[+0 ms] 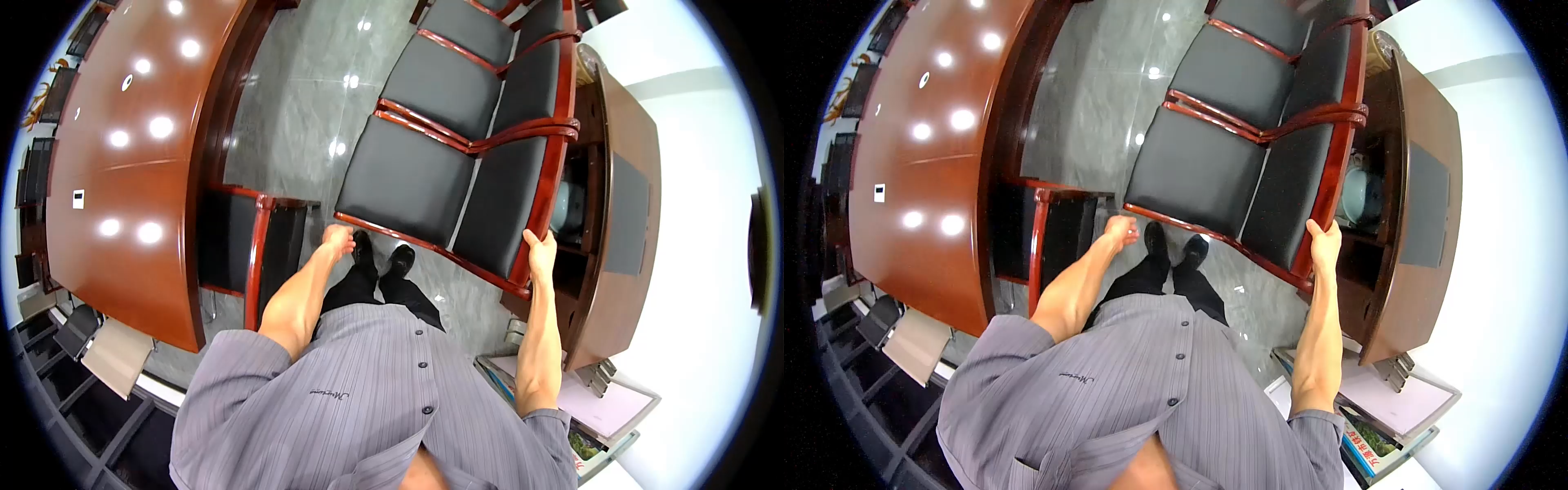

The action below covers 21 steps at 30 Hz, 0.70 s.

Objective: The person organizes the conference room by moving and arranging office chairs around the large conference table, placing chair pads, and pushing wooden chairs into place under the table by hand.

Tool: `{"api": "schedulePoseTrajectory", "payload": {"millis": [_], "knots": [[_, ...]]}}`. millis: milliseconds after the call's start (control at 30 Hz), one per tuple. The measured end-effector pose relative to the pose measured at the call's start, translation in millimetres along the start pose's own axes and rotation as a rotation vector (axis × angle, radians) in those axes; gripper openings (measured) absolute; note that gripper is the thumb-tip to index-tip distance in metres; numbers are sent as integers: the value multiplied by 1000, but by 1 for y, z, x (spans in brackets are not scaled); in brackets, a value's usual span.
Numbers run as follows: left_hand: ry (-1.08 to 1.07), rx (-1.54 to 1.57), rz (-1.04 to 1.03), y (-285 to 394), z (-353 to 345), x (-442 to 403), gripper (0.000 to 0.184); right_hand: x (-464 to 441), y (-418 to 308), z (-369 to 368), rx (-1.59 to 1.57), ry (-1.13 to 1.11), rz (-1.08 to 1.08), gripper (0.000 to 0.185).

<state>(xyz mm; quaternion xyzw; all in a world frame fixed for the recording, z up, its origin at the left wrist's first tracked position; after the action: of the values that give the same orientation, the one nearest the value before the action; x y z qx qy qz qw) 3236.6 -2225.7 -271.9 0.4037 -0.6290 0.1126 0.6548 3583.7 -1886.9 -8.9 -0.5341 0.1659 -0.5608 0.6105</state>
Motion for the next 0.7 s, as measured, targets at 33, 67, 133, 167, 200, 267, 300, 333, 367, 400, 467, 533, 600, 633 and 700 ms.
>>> {"api": "schedulePoseTrajectory", "payload": {"millis": [33, 67, 133, 167, 200, 267, 300, 333, 367, 400, 467, 533, 600, 633, 700], "knots": [[-13, 12, -1, -2, 0, 0, 25, 1, -4, 0, 30, 13, -13, 33], [-10, -9, -1, -3, 1, -1, 24, -2, 1, 1, -2, 8, 24, 34], [-11, -31, -11, -2, 2, -1, 23, -5, 2, 3, 57, 24, 9, 34], [-15, -88, -11, -2, 3, -1, 22, -6, 2, 3, 55, 17, -4, 34], [-18, -143, -8, -4, 4, -1, 21, -4, -1, 3, 68, 24, 4, 34], [-22, -132, -24, -4, 7, -3, 20, -8, 4, 5, 90, 24, 30, 34], [-18, -121, -32, 1, 9, -2, 20, -6, 0, 3, 46, 32, 38, 35], [-10, -102, -38, 3, 11, 0, 20, -6, -3, 3, 64, 47, 19, 34], [-11, -102, -45, 6, 13, 0, 20, -4, -4, 4, 82, 65, -5, 34], [-3, -90, -37, 3, 16, 0, 20, 0, -2, 4, 82, 69, -7, 34], [-4, -57, -37, 7, 20, -3, 20, -6, -5, 1, 34, 46, -22, 33], [22, -18, -38, 15, 19, 3, 20, -6, -4, 1, 75, 63, -7, 32], [30, 44, -18, 25, 18, -1, 18, -4, -13, 0, 132, 96, -17, 31], [28, 35, -19, 34, 16, -6, 18, -6, -14, 0, 126, 103, -20, 31], [3, -18, -50, 49, 8, -17, 21, -4, -12, 2, 157, 104, -29, 31]]}}
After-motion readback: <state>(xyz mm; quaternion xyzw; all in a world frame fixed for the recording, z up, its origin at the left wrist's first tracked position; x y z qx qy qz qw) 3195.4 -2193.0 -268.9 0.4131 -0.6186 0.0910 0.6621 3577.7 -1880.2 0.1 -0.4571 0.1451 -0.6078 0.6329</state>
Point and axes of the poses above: each hand's wrist, its own x-axis away from the middle knuckle, its own z-axis out of the back of the hand, y = z × x, the point moved 6 cm from there along -x, towards the middle knuckle, and after that the axes turned 11 degrees about -y, right-handed, at the moved point
